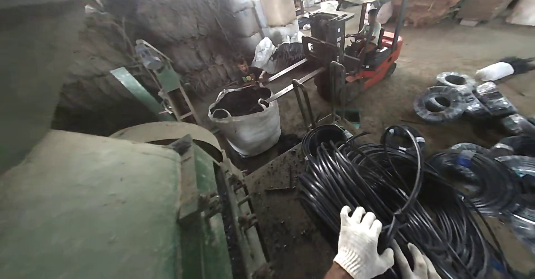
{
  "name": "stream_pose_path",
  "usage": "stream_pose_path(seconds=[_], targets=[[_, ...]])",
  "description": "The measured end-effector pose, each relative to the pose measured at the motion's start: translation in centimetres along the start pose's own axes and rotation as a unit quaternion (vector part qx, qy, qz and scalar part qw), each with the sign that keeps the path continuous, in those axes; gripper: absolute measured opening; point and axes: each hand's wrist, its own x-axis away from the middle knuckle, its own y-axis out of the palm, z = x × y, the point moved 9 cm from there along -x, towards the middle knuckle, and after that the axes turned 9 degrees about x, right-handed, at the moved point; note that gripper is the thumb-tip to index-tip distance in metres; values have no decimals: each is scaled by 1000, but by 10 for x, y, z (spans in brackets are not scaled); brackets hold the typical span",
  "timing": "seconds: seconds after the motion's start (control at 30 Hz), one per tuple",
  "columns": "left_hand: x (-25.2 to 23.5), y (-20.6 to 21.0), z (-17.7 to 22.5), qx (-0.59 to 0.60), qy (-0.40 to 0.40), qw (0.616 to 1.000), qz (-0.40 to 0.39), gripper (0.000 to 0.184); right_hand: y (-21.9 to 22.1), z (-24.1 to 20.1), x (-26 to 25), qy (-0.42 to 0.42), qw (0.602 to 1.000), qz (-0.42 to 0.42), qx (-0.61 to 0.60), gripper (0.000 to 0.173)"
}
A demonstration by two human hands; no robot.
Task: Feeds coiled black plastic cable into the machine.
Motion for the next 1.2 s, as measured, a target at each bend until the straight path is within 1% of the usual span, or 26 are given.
stream_pose_path(seconds=[0.23, 0.83, 0.97, 1.07, 1.2], targets=[[-2, 0, 0, -4, 0, 1000, -2, 54, -3, 0, -1, 0, 1000, 3, -5, 107], [-4, 2, -2, -6, -10, 1000, -8, 53, -5, -3, -4, 7, 1000, -12, -20, 107], [-3, 2, -1, -16, -9, 1000, -8, 53, -4, -1, -4, 6, 1000, 8, -20, 105], [-3, 2, 0, -22, -8, 1000, -4, 54, -2, 0, -4, 9, 1000, -12, -23, 105], [-5, 1, 3, -35, -3, 999, -8, 55, -1, 2, -5, 12, 999, -14, -32, 103]])
